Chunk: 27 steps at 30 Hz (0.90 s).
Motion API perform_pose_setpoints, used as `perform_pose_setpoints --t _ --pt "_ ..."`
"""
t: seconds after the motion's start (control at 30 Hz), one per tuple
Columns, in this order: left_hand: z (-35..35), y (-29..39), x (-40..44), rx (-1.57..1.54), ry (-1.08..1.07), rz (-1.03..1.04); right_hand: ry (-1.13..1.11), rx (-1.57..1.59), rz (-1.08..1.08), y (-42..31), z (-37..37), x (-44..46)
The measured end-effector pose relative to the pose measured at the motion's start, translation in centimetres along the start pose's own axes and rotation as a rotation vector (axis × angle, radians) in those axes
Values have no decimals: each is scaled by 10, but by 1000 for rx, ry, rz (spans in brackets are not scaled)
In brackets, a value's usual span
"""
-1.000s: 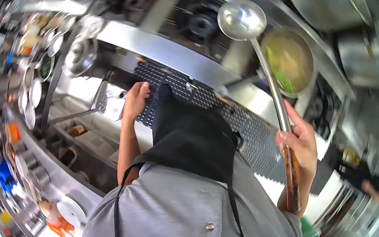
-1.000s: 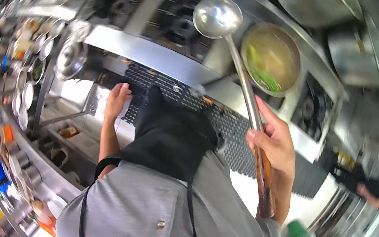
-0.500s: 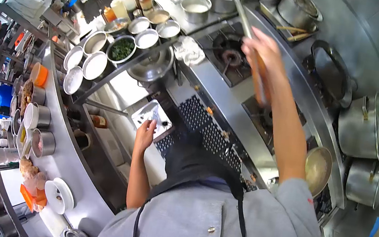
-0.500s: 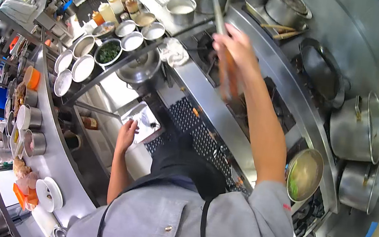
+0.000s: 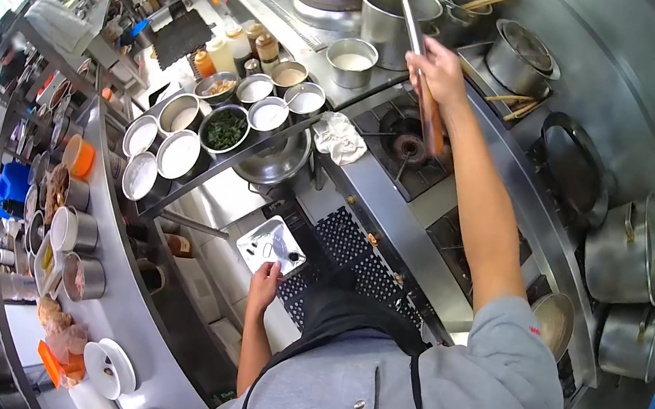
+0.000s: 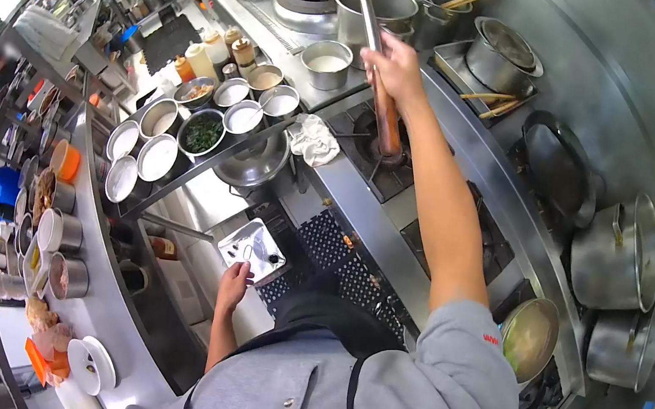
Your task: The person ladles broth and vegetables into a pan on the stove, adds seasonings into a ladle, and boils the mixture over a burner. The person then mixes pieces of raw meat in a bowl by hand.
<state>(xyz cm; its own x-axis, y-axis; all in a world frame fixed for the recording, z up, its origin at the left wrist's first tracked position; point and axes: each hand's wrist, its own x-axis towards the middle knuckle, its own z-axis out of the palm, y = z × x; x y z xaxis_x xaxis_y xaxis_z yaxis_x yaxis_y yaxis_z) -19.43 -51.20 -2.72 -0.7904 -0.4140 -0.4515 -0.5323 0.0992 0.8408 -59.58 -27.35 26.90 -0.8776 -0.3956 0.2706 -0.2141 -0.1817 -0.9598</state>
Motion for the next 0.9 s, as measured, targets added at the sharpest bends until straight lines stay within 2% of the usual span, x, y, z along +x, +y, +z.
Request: perform_pose_setpoints --t 0.1,0.2,0.23,0.33,0.4,0.47,0.53,0.57,0.6,0.67,0.73,0.9 --pt "18 32 16 67 -86 74 -26 174 113 -8 -24 -65" --pt "33 48 50 254 -181 266 32 268 164 -18 -47 -154" --pt "41 64 54 231 -227 250 60 305 190 -17 -52 -191" --pt "76 96 56 208 -364 199 255 412 299 -26 -53 -317" --pt "103 98 65 336 -499 232 382 555 385 -40 -62 -399" --pt "138 98 60 329 -628 187 566 500 360 -55 -64 -478" --pt "178 110 36 475 -777 249 758 438 386 -77 -49 -541" --pt "198 113 27 612 -797 358 778 443 388 -84 -45 -569" --pt "218 113 15 626 -808 353 880 440 356 -86 -41 -597" --pt "262 117 -18 662 -901 552 1048 388 335 -91 -40 -650" --pt "301 114 -50 704 -959 546 1220 258 339 -102 -42 -676" --pt "357 103 -137 769 -1215 633 1357 -33 430 -107 -61 -739"
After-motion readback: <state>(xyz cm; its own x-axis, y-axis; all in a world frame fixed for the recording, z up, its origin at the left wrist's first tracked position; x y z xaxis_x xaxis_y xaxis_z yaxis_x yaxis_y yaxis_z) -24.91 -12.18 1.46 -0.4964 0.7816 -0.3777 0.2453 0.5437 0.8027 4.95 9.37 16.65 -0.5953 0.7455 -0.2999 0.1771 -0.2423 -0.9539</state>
